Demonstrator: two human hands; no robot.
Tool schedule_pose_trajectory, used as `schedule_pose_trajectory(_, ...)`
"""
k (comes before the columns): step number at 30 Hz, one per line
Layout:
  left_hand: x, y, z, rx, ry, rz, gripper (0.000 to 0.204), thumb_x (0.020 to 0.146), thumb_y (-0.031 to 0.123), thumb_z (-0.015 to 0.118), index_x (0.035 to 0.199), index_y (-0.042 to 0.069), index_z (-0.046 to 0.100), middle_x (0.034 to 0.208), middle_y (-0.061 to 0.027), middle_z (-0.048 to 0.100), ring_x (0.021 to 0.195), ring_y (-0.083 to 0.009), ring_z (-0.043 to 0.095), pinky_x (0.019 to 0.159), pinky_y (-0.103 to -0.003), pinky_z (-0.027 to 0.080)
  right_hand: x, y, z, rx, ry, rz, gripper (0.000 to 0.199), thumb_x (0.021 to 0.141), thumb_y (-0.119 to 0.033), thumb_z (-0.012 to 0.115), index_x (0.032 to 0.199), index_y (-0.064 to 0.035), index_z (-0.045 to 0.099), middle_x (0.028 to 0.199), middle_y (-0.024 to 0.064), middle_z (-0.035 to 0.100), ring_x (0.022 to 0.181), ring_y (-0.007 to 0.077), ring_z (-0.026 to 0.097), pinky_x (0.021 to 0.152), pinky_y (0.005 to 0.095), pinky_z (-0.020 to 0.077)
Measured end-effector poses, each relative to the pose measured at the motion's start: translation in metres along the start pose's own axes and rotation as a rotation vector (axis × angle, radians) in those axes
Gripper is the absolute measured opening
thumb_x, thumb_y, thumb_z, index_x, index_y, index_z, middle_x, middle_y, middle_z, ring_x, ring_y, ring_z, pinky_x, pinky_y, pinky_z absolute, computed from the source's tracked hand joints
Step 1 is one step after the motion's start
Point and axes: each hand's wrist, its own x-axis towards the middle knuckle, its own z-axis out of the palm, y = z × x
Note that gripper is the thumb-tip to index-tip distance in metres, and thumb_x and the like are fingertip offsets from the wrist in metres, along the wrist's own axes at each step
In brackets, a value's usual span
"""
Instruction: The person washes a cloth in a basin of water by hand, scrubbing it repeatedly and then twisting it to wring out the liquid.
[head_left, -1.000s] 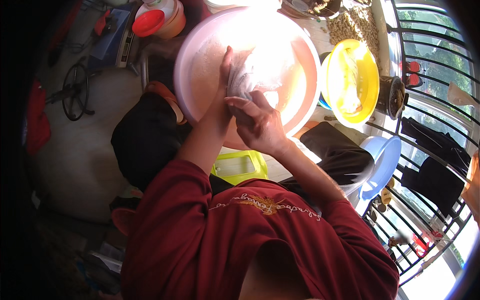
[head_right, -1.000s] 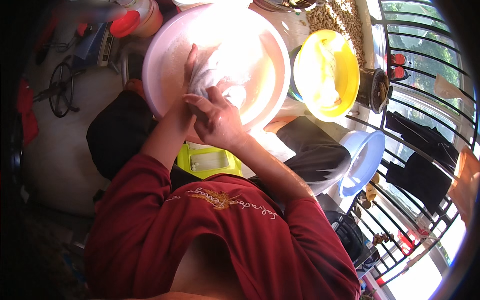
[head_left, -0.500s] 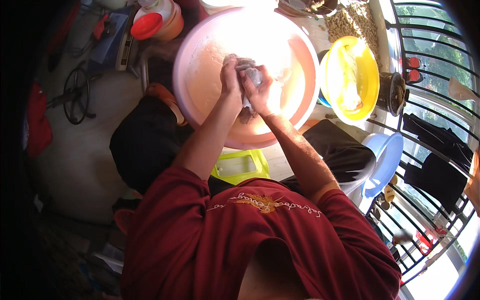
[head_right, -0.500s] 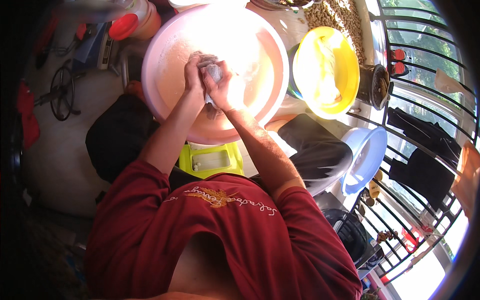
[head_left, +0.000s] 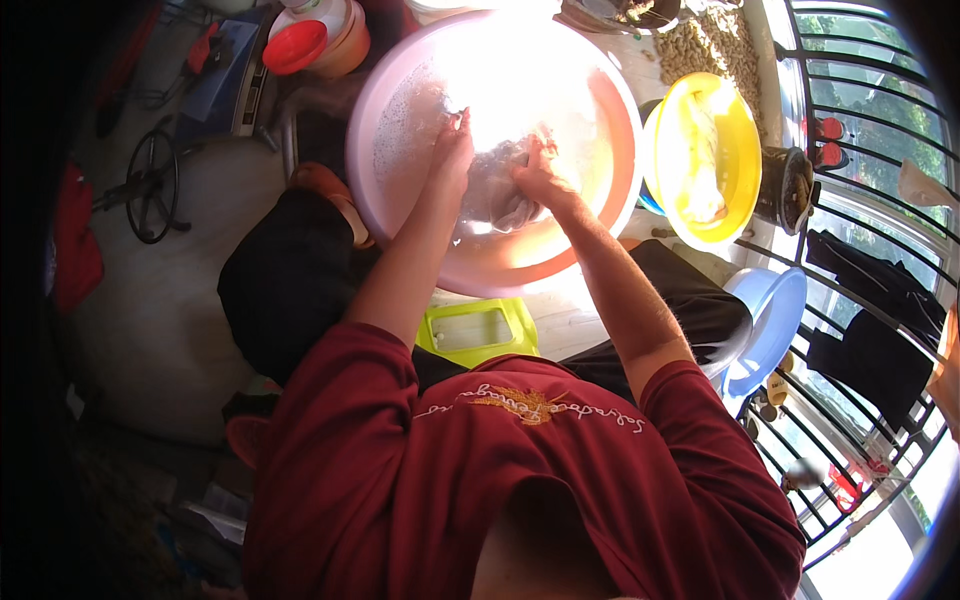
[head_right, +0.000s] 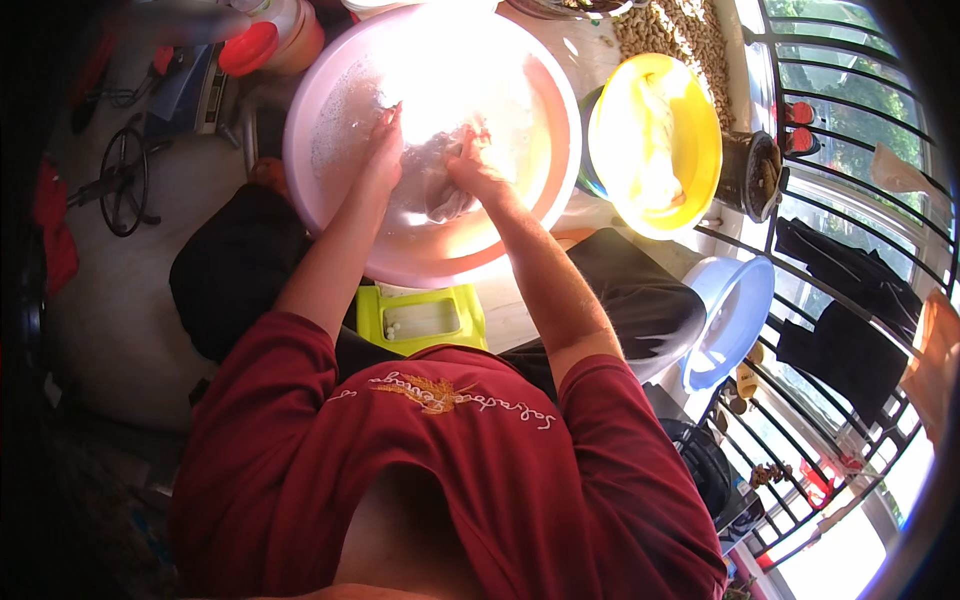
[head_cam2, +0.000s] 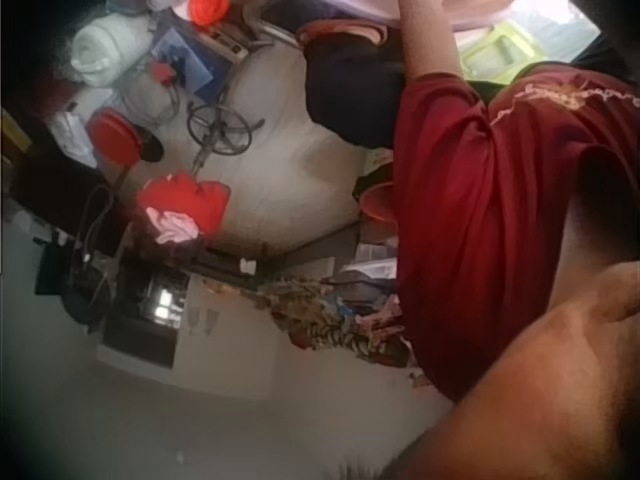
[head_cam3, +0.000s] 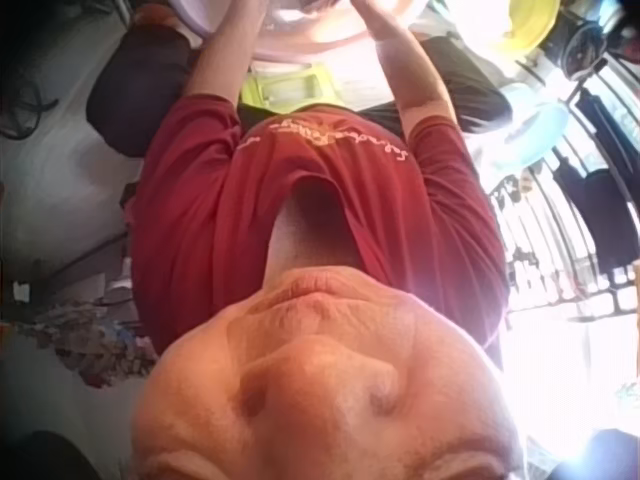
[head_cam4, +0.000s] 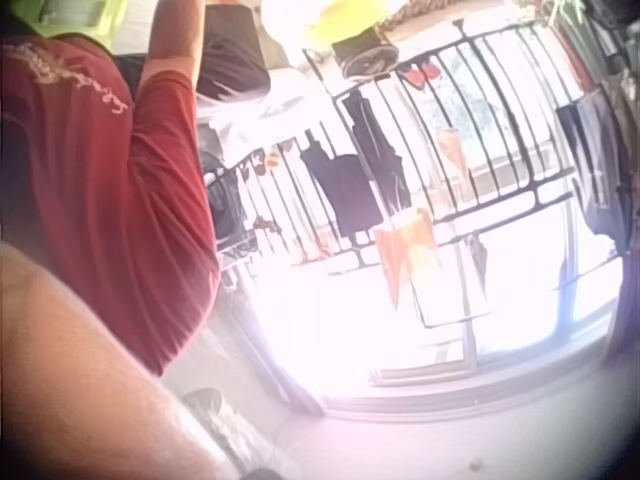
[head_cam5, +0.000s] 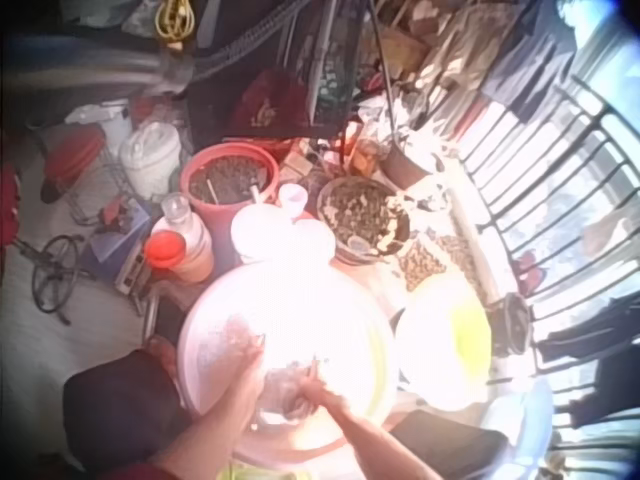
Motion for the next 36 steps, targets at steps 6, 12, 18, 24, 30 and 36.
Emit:
schedule_pose_trajectory(6, 0.022, -0.012, 0.0, -0.483, -0.108, -0.243, 0.055, 0.087, 0.047, 0.048, 0.122, 0.004, 0.047, 0.118, -0.0141, 0.052, 0.103, -0.0257, 0.053, 0.082, -0.037, 0.046, -0.034, -0.022, -0.028, 0.707, 0.074, -0.357, 0.032, 0.08, -0.011, 0.059, 0.111, -0.0045, 0.058, 0.102, 0.0158, 0.057, 0.089, 0.0262, 0.059, 0.081, 0.0324, 0.0473)
schedule_pose_trajectory(12, -0.033, 0.017, -0.012, -0.91, -0.672, -0.058, 0.046, 0.088, 0.046, 0.046, 0.113, 0.007, 0.049, 0.103, -0.0077, 0.055, 0.091, -0.0217, 0.055, 0.076, -0.033, 0.048, -0.135, -0.092, -0.053, 0.426, 0.157, -0.67, 0.028, 0.077, -0.012, 0.067, 0.105, -0.0134, 0.064, 0.099, 0.0114, 0.056, 0.085, 0.0267, 0.06, 0.067, 0.034, 0.0493)
schedule_pose_trajectory(18, -0.055, 0.023, -0.01, -0.937, -0.472, -0.017, 0.033, 0.087, 0.039, 0.048, 0.102, 0.01, 0.051, 0.094, -0.0064, 0.056, 0.086, -0.0212, 0.055, 0.075, -0.034, 0.047, -0.125, -0.094, -0.031, 0.26, 0.35, -0.596, 0.049, 0.069, -0.03, 0.076, 0.113, -0.0156, 0.059, 0.104, 0.0169, 0.05, 0.088, 0.0335, 0.059, 0.071, 0.0403, 0.0504)
schedule_pose_trajectory(24, -0.043, 0.018, 0.016, -1.318, -0.671, -0.17, 0.025, 0.085, 0.033, 0.043, 0.084, 0.009, 0.052, 0.084, -0.0092, 0.057, 0.074, -0.0252, 0.056, 0.068, -0.037, 0.048, -0.063, -0.072, -0.013, 0.66, 0.44, -0.419, 0.035, 0.069, -0.023, 0.074, 0.097, -0.0075, 0.058, 0.089, 0.0164, 0.057, 0.081, 0.0307, 0.058, 0.071, 0.0376, 0.0488)
schedule_pose_trajectory(30, -0.059, 0.046, 0.012, -0.511, 0.052, -0.011, 0.015, 0.079, 0.015, 0.043, 0.083, 0.002, 0.051, 0.081, -0.0077, 0.053, 0.073, -0.0191, 0.054, 0.067, -0.033, 0.048, -0.042, -0.062, -0.036, 0.484, 0.333, -0.06, 0.041, 0.073, -0.034, 0.064, 0.095, 0.0003, 0.058, 0.096, 0.023, 0.057, 0.094, 0.0341, 0.057, 0.084, 0.0418, 0.0434)
schedule_pose_trajectory(36, -0.027, 0.048, -0.006, -0.222, -0.126, 0.434, 0.043, 0.093, 0.03, 0.046, 0.124, 0.001, 0.047, 0.127, -0.0155, 0.043, 0.119, -0.0201, 0.039, 0.101, -0.03, 0.029, -0.028, 0.001, -0.022, 0.019, 0.38, -0.297, 0.062, 0.073, -0.031, 0.063, 0.126, -0.0101, 0.041, 0.133, 0.0226, 0.032, 0.12, 0.0406, 0.035, 0.096, 0.0508, 0.0332)
